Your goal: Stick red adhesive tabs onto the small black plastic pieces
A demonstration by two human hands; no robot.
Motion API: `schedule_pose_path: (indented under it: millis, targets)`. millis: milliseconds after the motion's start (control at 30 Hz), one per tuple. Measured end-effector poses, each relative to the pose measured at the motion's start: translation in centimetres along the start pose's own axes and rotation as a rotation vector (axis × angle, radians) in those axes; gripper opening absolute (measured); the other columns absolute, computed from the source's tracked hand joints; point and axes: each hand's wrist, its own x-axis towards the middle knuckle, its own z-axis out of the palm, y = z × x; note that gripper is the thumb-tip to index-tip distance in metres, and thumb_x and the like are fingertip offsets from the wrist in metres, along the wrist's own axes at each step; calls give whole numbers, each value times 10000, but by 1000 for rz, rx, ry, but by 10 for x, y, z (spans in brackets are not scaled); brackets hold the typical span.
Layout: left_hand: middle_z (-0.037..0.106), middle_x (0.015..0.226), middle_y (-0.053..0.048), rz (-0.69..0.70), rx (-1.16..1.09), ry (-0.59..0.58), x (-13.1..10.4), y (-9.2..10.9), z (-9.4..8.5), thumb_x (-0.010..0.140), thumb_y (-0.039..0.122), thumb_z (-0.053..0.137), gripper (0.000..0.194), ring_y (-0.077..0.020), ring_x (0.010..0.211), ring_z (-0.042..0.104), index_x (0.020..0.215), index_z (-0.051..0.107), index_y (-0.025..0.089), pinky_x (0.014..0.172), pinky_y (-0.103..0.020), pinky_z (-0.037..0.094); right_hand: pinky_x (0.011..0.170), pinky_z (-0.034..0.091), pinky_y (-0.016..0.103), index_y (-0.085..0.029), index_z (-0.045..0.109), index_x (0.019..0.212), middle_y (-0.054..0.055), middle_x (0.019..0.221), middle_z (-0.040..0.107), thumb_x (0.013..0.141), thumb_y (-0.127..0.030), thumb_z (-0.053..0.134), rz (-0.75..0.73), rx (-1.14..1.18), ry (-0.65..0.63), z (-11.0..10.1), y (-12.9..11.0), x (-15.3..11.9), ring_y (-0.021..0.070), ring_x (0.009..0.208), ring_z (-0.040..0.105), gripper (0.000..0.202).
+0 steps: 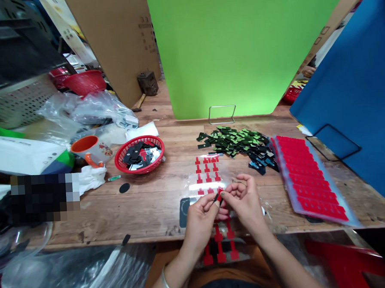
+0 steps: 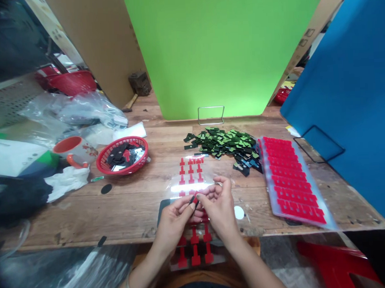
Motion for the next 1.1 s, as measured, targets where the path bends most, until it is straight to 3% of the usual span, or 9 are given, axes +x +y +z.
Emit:
schedule_pose_path:
  millis: [167, 367, 467, 533, 667, 767, 867, 1033, 1100]
  targets:
    - [701, 750, -85, -36, -1, -86, -2, 4, -1, 712, 313, 696, 390, -166, 635, 654, 1023, 645, 85, 647, -283, 541, 523, 433, 219, -168, 604, 829, -6, 654, 584, 754, -370, 642, 46, -75, -147, -9, 2, -2, 120, 564, 528, 220]
    - [701, 861, -88, -75, 51, -202, 4, -1, -8, 666, 335, 739, 385, -162, 669, 658, 978, 650, 128, 658, -282, 538, 506, 395, 220, -161, 632, 698, -8, 578, 547, 798, -447, 577, 33, -143, -127, -9, 8, -5, 124, 537, 490, 308]
    - [689, 690, -72, -14, 179, -71, 19, 15, -25, 689, 391, 702, 372, -157, 572, 638, 922, 640, 108, 559, -258, 518, 513, 380, 224, -166, 650, 730, 1, 600, 547, 851, -458, 487, 2, -200, -135, -9, 11, -3, 133, 555, 488, 356]
    - [696, 721, -68, 165, 314, 80, 35, 42, -47, 704, 399, 681, 406, -172, 615, 650, 995, 625, 121, 600, -274, 520, 534, 377, 224, -175, 671, 808, 6, 653, 566, 868, -437, 463, -56, -252, -113, -13, 12, -2, 141, 602, 504, 339]
    - [696, 889, -73, 587, 724, 421, 66, 117, -103, 744, 391, 623, 359, -223, 798, 652, 1022, 632, 165, 770, -354, 503, 562, 370, 224, -180, 671, 805, -4, 659, 563, 860, -367, 496, -112, -313, -107, -26, 10, 0, 144, 642, 510, 261]
    - [645, 1075, -94, 694, 1142, 609, 78, 147, -127, 744, 379, 612, 419, -300, 985, 587, 1114, 599, 183, 881, -426, 438, 578, 378, 230, -177, 657, 771, -8, 649, 564, 853, -334, 500, -105, -305, -96, -32, 9, 1, 146, 644, 515, 237]
    - [609, 1125, -123, 812, 1290, 574, 82, 128, -117, 782, 341, 565, 398, -299, 1045, 547, 1132, 582, 151, 928, -426, 407, 633, 408, 245, -176, 655, 809, 6, 721, 613, 835, -291, 514, -122, -280, -82, -30, 10, 13, 160, 702, 551, 184]
    - [601, 1139, -145, 686, 1325, 112, 91, 45, -58, 843, 244, 474, 303, -265, 1069, 547, 1085, 611, 126, 943, -399, 420, 678, 440, 269, -161, 660, 816, 33, 789, 658, 779, -234, 547, -177, -291, -100, -8, 11, 52, 180, 745, 587, 139]
    - [546, 1224, -171, 678, 1297, 49, 93, 26, -37, 834, 222, 492, 341, -276, 1143, 502, 1144, 579, 112, 976, -413, 398, 677, 443, 267, -160, 656, 804, 32, 777, 651, 787, -223, 539, -233, -309, -125, 1, -1, 55, 176, 738, 583, 134]
